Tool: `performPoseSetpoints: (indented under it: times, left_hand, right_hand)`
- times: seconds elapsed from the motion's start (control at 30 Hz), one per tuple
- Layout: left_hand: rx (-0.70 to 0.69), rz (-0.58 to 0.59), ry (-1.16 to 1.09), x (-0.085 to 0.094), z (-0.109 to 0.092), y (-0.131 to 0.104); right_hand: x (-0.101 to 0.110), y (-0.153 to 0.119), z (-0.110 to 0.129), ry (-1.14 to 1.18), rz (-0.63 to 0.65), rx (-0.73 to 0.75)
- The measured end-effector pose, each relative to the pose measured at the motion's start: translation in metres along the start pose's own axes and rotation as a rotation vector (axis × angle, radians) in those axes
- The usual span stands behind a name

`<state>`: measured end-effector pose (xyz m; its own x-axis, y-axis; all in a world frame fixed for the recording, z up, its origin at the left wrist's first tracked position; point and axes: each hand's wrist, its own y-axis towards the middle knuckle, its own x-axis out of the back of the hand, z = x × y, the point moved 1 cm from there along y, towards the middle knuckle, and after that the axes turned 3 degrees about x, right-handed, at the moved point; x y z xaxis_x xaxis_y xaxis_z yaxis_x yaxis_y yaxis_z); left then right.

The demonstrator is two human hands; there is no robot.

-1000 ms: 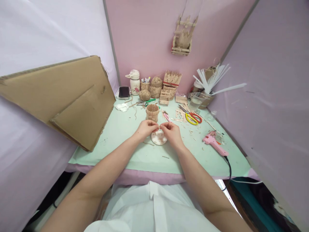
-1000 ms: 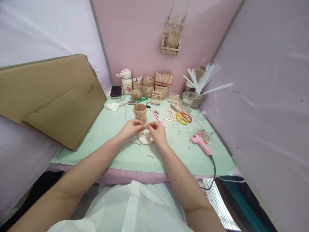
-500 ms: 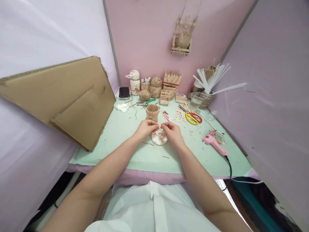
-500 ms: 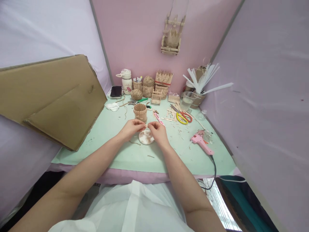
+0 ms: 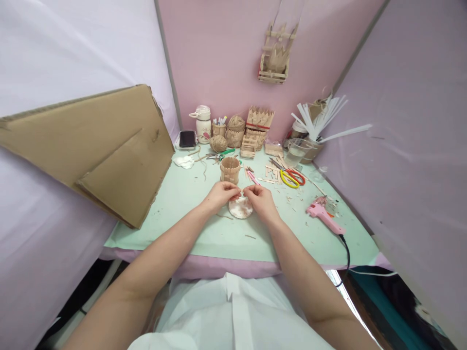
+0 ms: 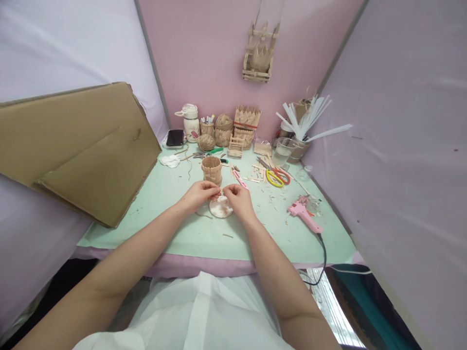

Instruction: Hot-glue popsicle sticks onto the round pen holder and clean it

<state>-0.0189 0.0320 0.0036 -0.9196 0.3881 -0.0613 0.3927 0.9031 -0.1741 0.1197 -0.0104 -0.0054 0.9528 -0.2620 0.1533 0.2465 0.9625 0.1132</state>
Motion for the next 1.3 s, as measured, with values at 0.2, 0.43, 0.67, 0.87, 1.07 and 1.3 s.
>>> performPoseSetpoints:
  times: [0.2,0.43,0.67,0.87,1.07,1.3]
  left_hand:
    - [-0.013,0.01,0.012,-0.001,0.0,0.0]
    - [-0.047,0.016,0.032,-0.003,0.0,0.0]
    - [-0.071,-0.013,0.036,-0.006,0.001,0.0]
    - [-0.087,-0.014,0.062,-0.006,0.002,0.0]
    - [-0.111,-0.003,0.077,-0.006,0.005,0.001]
    - [-0.063,-0.019,0.02,-0.007,0.002,0.001]
  right_hand:
    - [0.0,0.0,-0.002,-0.024,-0.005,0.022]
    - [-0.001,0.001,-0.004,-0.029,-0.029,0.02]
    - [-0.001,-0.001,-0.001,0.001,-0.039,-0.016]
    - [0.0,-0.001,0.001,-0.008,-0.036,-0.007]
    - [0.0,-0.001,0.002,-0.021,-0.036,-0.015]
    - [0.002,-0.003,0.008,0.01,-0.032,-0.022]
